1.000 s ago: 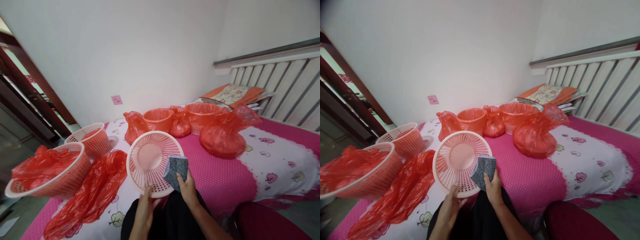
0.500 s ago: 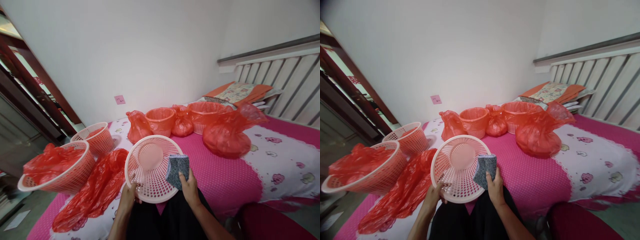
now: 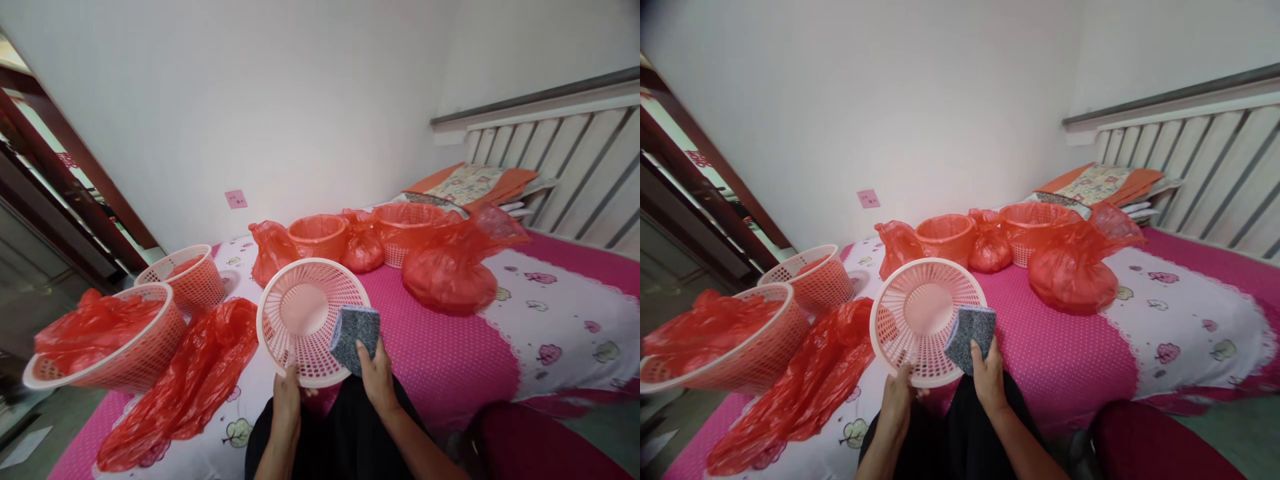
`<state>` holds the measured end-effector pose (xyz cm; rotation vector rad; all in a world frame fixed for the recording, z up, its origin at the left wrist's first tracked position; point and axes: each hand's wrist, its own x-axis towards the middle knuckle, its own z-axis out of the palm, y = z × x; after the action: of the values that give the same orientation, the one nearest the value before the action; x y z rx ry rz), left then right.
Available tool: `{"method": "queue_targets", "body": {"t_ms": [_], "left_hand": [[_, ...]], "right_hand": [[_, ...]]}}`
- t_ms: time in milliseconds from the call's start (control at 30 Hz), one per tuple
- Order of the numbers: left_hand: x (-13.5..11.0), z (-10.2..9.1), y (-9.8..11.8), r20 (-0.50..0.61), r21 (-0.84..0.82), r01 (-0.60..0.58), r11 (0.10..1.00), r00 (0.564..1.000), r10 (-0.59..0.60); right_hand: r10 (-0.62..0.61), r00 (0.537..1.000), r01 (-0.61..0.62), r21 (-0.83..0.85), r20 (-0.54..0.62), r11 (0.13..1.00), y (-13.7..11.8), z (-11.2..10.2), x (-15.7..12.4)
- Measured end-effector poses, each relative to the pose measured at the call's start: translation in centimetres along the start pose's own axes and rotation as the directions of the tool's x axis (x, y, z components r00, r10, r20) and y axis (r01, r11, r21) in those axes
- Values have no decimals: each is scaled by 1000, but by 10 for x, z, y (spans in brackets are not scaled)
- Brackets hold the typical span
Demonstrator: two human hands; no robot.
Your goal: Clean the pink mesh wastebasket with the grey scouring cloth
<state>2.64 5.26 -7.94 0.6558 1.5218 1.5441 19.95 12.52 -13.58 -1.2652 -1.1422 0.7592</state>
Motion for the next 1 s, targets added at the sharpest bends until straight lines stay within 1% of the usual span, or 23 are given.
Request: {"method": "queue_targets", "body": {"t_ms": [67,167,300,433,567,667,767,833,900,967,1000], "left_hand": [[-3,13,-7,10,-59,51,997,999,-50],[-8,30,-15,40,-99,110,989,994,-106],[-8,43,-23,83,-170,157,973,986,-145],[-5,48,-35,124,-199,221,955,972,-199],[-3,46,-45,149,-179,275,945,957,-251],[-1,44,-48,189,-158,301,940,944,-270],[0,38,-46,231,-130,329,935,927,-294],[3,27,-43,248,-110,322,940,925,-287],[8,9,-39,219,-91,258,962,947,-233],[14,-12,-36,165,-63,157,986,976,-145],[17,-22,-35,169,-45,107,993,981,-98]], "right_hand": [[14,1000,-14,-11,-13,1000,0,-1,0],[8,1000,-8,10,-8,1000,-2,-2,0],[-16,1000,15,42,22,999,-3,-2,-1],[-8,999,7,36,49,999,-2,-2,-4],[-2,998,-1,38,67,999,-3,-2,-6],[-2,998,0,44,58,999,-5,-3,-7],[-9,998,8,27,57,1000,-5,-4,-5],[-10,998,8,19,57,1000,-2,-5,-4],[6,999,-6,5,46,1000,2,-5,-3],[23,999,-23,-13,43,1000,7,-4,-3],[23,999,-22,-18,48,1000,9,-3,-4]]}}
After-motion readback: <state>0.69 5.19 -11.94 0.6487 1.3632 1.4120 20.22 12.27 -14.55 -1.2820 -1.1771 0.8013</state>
